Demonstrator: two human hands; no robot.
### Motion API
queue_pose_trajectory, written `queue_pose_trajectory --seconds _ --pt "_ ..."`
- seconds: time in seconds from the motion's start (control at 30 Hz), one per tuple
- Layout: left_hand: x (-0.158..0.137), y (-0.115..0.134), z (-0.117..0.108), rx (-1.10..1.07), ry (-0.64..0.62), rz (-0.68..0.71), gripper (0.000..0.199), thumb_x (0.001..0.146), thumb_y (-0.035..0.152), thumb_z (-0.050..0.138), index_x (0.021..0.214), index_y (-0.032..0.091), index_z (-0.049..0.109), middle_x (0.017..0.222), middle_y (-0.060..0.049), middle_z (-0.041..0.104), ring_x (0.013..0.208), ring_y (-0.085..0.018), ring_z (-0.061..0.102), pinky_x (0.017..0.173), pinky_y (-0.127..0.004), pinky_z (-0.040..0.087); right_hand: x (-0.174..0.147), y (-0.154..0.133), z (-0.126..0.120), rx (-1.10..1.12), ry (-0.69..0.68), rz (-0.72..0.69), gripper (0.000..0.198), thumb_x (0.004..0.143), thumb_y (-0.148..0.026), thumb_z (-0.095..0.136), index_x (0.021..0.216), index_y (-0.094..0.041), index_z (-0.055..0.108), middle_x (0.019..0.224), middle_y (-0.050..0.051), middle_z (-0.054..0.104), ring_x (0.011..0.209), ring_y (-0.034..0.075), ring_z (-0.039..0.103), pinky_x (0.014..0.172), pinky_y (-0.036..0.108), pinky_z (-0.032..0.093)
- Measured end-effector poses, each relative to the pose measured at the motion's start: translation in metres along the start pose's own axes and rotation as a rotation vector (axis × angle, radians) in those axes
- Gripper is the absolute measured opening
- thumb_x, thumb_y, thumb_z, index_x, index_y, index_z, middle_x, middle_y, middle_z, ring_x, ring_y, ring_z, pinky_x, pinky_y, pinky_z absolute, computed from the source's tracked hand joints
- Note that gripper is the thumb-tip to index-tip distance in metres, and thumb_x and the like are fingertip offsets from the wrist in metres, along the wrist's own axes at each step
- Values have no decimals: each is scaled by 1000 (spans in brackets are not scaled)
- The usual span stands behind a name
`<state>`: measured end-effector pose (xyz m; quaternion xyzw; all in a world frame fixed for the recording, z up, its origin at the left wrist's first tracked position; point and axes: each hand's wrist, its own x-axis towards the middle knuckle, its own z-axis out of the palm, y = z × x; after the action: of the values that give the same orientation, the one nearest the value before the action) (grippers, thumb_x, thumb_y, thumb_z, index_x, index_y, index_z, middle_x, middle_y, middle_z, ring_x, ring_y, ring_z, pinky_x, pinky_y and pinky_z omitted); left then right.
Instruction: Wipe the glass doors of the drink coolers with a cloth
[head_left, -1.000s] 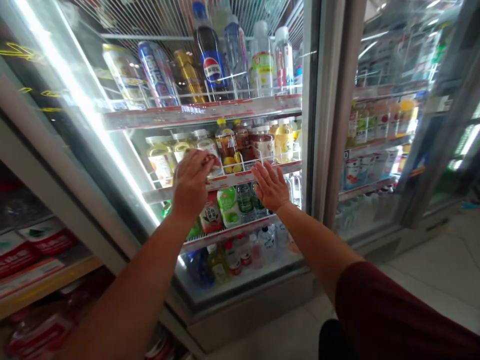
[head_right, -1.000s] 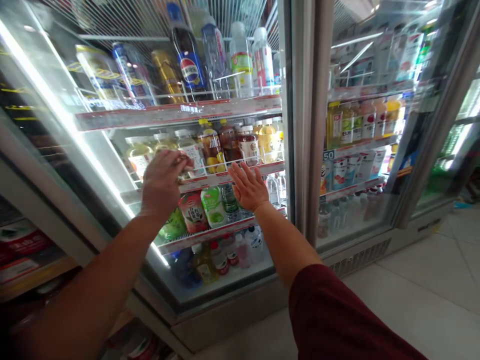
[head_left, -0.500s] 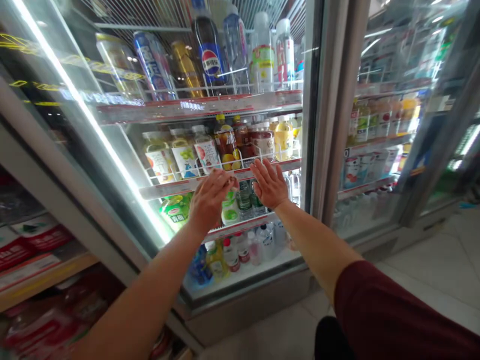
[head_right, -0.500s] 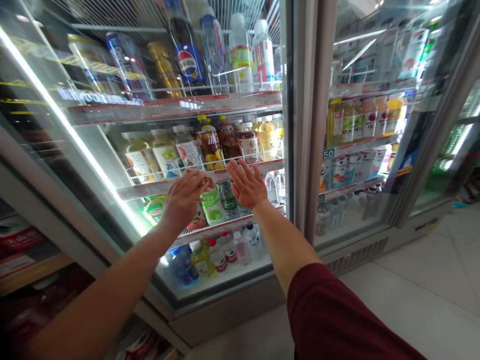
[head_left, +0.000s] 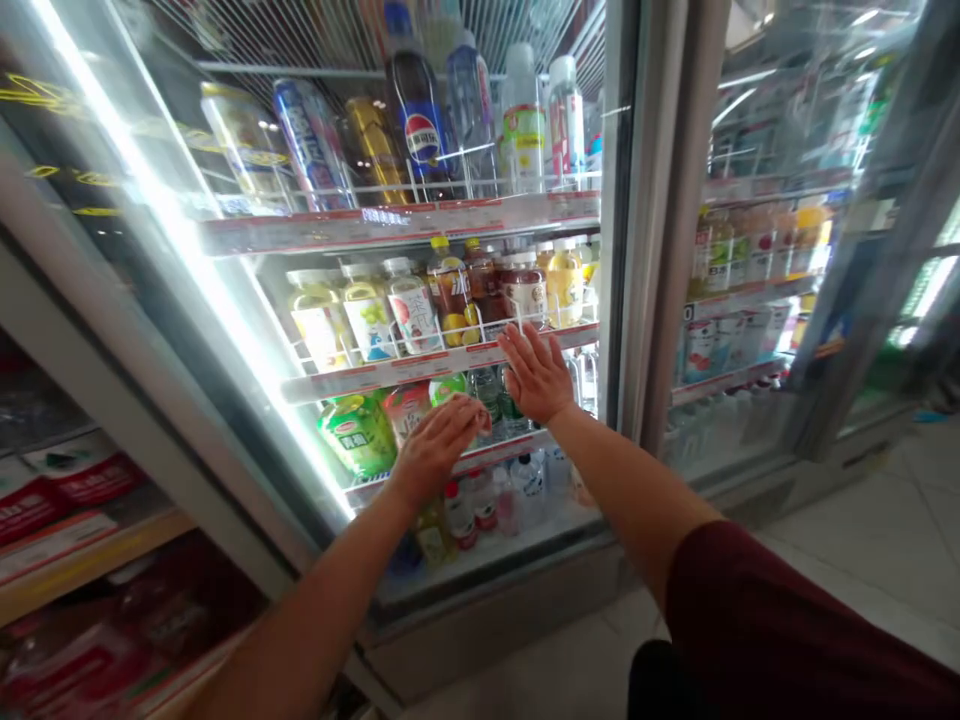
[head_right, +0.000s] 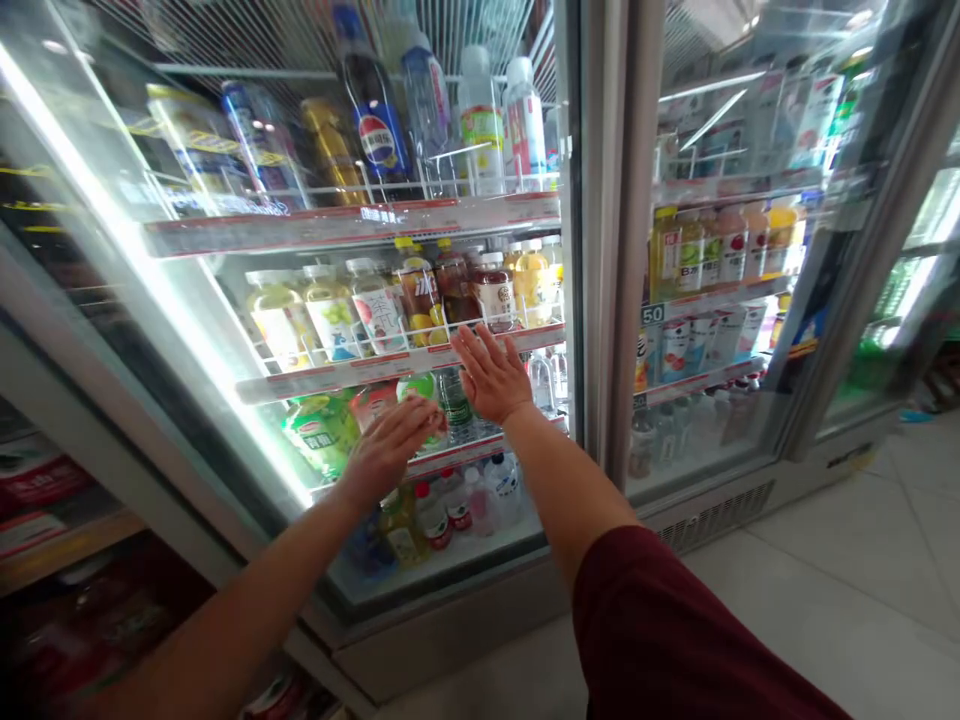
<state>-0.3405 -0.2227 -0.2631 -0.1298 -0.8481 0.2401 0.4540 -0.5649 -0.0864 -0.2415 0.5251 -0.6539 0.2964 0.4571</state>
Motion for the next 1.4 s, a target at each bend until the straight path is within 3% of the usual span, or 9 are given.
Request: queue_pose_trajectory --seconds 0.2,0.37,0.5,0.57,0.73,0.93,1.17,1.27,1.4 --pt "24 -24 -7 34 190 -349 61 104 13 49 163 29 48 156 -12 60 152 -28 51 127 -52 47 -2 -15 -23 154 40 33 58 105 -22 45 163 -18 49 171 12 50 164 29 38 135 61 29" --pt "13 8 9 -15 205 -378 68 102 16 52 167 27 38 137 -14 69 132 -29 64 115 -50 55 -22 -71 -35 448 168 -26 56 103 -13 45 158 -19 53 151 13 68 144 22 62 124 43 51" --pt "12 20 12 -6 232 -424 80 103 17 49 175 21 12 150 -22 59 138 -31 60 112 -52 57 -20 -109 -21 572 83 43 51 103 -17 48 154 -16 57 148 16 69 141 25 63 121 46 54" --pt "8 16 1 -22 201 -378 82 102 16 50 175 22 13 155 -21 56 144 -30 57 114 -50 56 -15 -115 -12 537 67 76 48 105 -21 49 151 -14 60 148 18 68 140 28 63 121 51 54" --pt "-22 -27 -48 74 57 -167 81 97 16 56 171 34 29 160 -10 57 155 -29 49 129 -54 42 -32 -103 2 335 48 -160 43 107 -27 59 149 -17 64 151 15 69 141 29 62 122 48 52" --pt "-44 -92 -70 318 55 -490 68 106 37 51 170 31 33 172 -11 42 164 -36 33 135 -65 21 -47 -62 -1 214 -41 -533 47 106 -15 55 150 -27 65 148 4 73 142 22 64 123 41 51" --pt "-48 -98 -60 288 68 -508 65 106 41 48 169 30 35 172 -7 43 164 -34 33 137 -64 15 20 -33 -3 269 402 37 61 110 -16 39 169 -31 40 175 10 41 168 28 29 132 63 42" --pt "-50 -99 -60 254 62 -519 68 106 44 50 171 33 33 174 -4 39 165 -33 31 138 -64 14 -9 -56 10 323 195 -139 67 107 -16 44 172 -27 34 174 11 45 169 28 27 136 62 37" --pt "-48 -101 -60 163 76 -536 68 104 45 53 170 34 36 175 -3 38 165 -35 30 138 -68 12 -37 -67 7 344 -246 -420 61 105 -12 46 163 -30 51 163 5 60 161 23 45 136 50 39"
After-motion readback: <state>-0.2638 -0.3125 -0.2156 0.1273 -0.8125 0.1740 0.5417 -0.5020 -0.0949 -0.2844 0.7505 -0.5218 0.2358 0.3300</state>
